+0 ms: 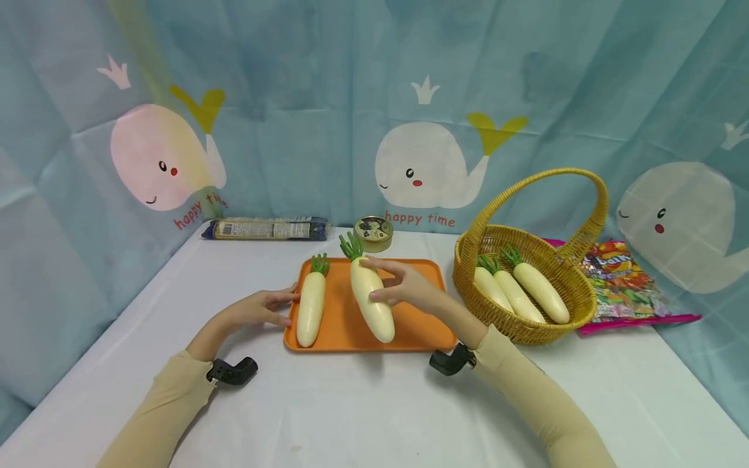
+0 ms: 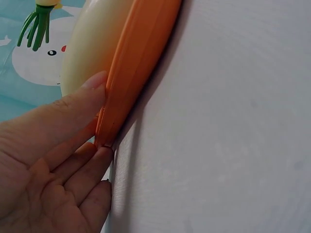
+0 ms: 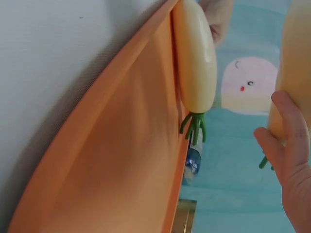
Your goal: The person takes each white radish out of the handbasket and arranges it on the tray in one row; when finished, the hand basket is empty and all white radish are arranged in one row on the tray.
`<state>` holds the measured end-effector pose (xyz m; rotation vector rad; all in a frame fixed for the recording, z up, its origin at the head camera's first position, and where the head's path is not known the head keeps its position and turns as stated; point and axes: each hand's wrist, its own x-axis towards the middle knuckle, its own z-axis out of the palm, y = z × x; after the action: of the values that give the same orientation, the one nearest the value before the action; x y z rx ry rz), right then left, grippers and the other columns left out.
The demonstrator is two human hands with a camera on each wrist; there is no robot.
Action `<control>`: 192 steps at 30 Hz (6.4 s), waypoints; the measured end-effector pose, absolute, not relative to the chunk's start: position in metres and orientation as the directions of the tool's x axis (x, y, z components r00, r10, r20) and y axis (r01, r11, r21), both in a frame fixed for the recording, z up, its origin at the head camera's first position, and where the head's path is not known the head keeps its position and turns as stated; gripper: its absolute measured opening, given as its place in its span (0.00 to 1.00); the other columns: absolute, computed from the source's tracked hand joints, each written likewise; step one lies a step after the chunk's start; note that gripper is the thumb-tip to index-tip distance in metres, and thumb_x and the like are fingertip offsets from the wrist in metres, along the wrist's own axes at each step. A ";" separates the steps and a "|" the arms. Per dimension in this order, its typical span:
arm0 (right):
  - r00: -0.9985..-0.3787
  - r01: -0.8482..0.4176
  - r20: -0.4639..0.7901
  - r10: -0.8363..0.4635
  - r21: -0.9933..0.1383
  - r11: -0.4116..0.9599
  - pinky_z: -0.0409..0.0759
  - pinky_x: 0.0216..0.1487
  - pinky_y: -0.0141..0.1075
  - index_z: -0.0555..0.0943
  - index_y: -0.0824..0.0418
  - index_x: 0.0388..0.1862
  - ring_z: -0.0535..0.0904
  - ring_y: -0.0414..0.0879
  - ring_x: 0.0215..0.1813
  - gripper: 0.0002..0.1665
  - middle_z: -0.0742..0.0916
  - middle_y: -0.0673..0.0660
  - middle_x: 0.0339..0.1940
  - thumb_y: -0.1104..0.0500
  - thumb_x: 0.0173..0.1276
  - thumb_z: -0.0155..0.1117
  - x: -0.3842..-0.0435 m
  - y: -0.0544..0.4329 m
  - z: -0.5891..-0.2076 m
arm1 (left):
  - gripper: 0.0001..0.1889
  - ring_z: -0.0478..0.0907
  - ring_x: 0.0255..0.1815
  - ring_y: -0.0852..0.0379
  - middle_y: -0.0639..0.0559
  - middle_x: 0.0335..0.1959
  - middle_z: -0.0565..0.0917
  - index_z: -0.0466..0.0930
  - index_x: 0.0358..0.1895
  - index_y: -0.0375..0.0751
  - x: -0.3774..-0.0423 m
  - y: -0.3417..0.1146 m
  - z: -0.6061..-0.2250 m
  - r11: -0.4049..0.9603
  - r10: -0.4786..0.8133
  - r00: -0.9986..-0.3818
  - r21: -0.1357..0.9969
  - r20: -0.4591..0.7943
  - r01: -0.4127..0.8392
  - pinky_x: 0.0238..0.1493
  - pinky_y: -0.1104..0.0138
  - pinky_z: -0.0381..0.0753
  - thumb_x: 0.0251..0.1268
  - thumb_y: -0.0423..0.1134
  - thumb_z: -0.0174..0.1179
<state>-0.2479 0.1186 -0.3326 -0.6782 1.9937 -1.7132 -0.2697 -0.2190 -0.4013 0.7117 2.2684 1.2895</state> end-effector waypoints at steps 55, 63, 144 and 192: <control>-0.899 -0.017 -0.133 -0.416 -0.941 0.338 0.79 0.33 0.38 0.70 0.53 0.62 0.79 0.47 0.36 0.38 0.63 0.58 0.66 0.56 0.51 0.71 -0.263 0.059 -0.373 | 0.35 0.43 0.66 0.38 0.34 0.68 0.45 0.61 0.63 0.28 -0.266 -0.221 -0.397 0.453 0.606 -0.786 0.864 -0.118 0.220 0.61 0.49 0.47 0.53 0.39 0.64; -0.905 -0.009 -0.158 -0.396 -0.921 0.389 0.79 0.31 0.37 0.70 0.55 0.62 0.78 0.46 0.37 0.38 0.64 0.60 0.66 0.56 0.50 0.72 -0.266 0.056 -0.375 | 0.35 0.43 0.67 0.39 0.34 0.68 0.46 0.62 0.62 0.28 -0.266 -0.216 -0.399 0.432 0.616 -0.780 0.875 -0.108 0.220 0.62 0.50 0.47 0.52 0.38 0.65; -0.711 -0.352 -0.014 -0.703 -0.858 0.373 0.77 0.38 0.48 0.68 0.66 0.62 0.69 0.56 0.58 0.27 0.58 0.64 0.68 0.64 0.64 0.57 -0.220 0.246 -0.265 | 0.36 0.42 0.66 0.38 0.32 0.67 0.47 0.60 0.63 0.27 -0.266 -0.222 -0.400 0.446 0.619 -0.779 0.862 -0.102 0.242 0.61 0.48 0.47 0.52 0.38 0.64; -0.849 -0.106 -0.308 -0.430 -0.697 0.709 0.79 0.37 0.43 0.55 0.77 0.64 0.53 0.69 0.63 0.42 0.58 0.77 0.63 0.58 0.59 0.64 -0.309 0.312 -0.311 | 0.34 0.42 0.66 0.38 0.33 0.67 0.46 0.61 0.63 0.28 -0.268 -0.221 -0.405 0.408 0.644 -0.760 0.877 -0.081 0.253 0.61 0.49 0.47 0.53 0.37 0.64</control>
<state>-0.3086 0.3116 -0.3112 -0.4116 2.4626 -0.9649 -0.2676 -0.2206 -0.4053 0.7677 2.2607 1.3046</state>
